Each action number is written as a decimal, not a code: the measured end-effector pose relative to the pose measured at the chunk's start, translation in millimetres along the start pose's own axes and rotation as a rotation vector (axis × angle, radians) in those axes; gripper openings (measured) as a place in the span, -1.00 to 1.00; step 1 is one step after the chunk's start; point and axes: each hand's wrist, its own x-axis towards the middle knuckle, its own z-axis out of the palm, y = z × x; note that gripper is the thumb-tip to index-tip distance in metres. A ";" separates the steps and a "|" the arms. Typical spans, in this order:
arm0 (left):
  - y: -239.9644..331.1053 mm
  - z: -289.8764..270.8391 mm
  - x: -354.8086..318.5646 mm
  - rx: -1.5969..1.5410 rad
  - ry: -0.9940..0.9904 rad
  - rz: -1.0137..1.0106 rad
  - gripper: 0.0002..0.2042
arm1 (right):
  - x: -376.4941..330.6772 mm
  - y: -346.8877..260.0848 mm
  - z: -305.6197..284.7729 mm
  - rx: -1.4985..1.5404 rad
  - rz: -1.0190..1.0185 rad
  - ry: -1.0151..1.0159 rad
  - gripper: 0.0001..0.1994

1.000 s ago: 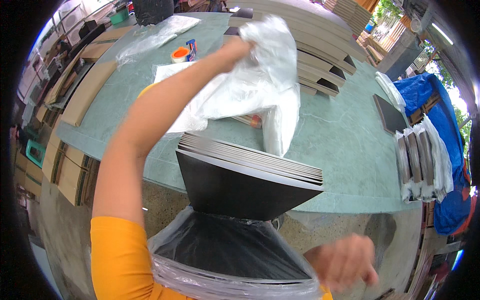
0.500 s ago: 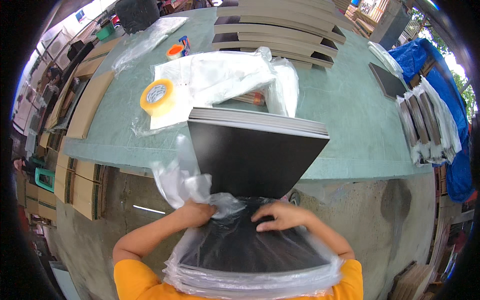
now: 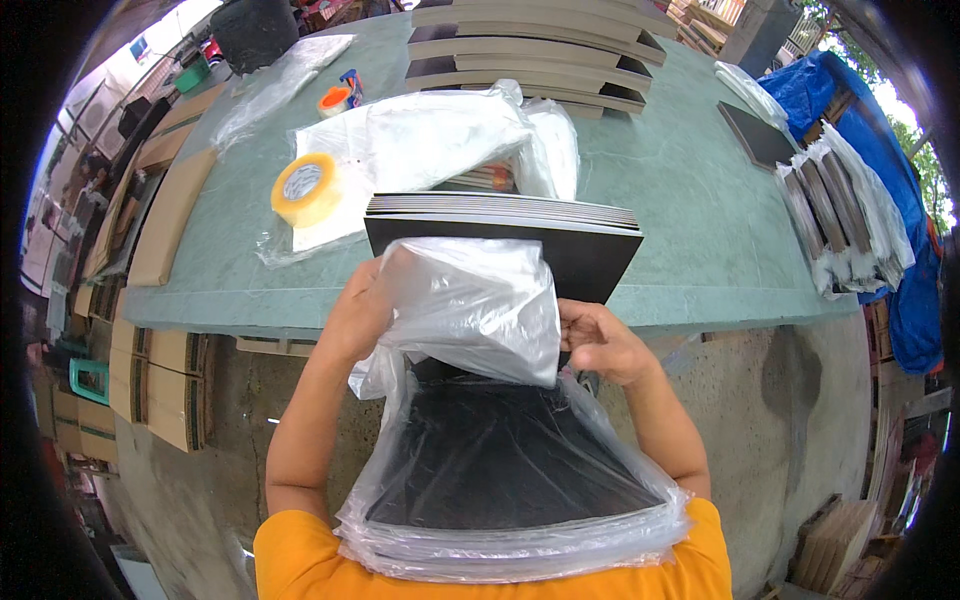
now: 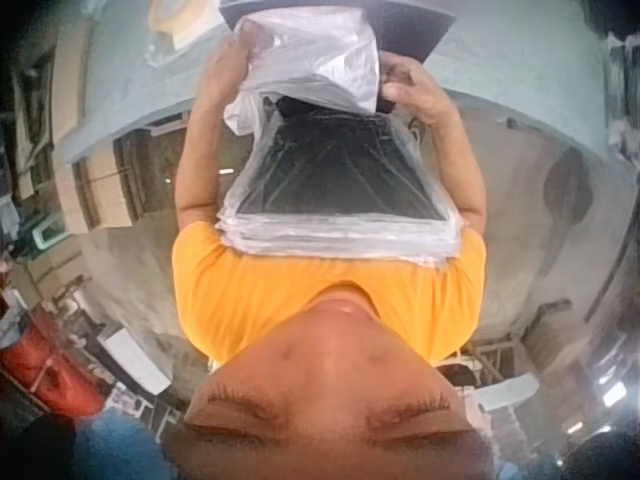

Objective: The person wraps individual black-covered books in clear plastic sheets by hand, folding the plastic around the edges and inserting it into the inner covers.

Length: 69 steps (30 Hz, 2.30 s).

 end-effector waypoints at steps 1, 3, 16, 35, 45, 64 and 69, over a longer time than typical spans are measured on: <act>-0.3 1.5 1.9 -0.038 0.036 -0.020 -0.62 | -0.6 0.6 -1.4 -0.079 0.058 0.066 -0.49; -2.5 -0.4 4.6 -0.051 0.061 -0.054 -0.62 | -0.7 2.1 -4.5 -0.235 0.172 0.192 -0.64; 21.2 59.6 -33.6 0.368 -0.155 0.247 -0.59 | 19.6 27.7 -0.1 -0.169 0.056 0.308 -0.86; -22.8 -127.7 -46.1 0.197 1.088 0.403 -0.84 | -25.6 15.7 -42.0 -0.199 0.056 0.394 -0.77; -1.8 58.1 -14.2 0.283 -0.440 0.218 -0.79 | 18.4 30.2 19.8 0.486 0.087 0.275 -0.81; 23.4 49.0 -32.7 0.156 -0.453 0.288 -0.82 | 18.0 -31.0 34.7 -0.688 -0.510 0.174 -0.64; 22.5 40.2 -13.8 -0.204 -0.465 0.053 -0.81 | 1.6 -13.3 15.4 0.151 0.131 0.121 -0.75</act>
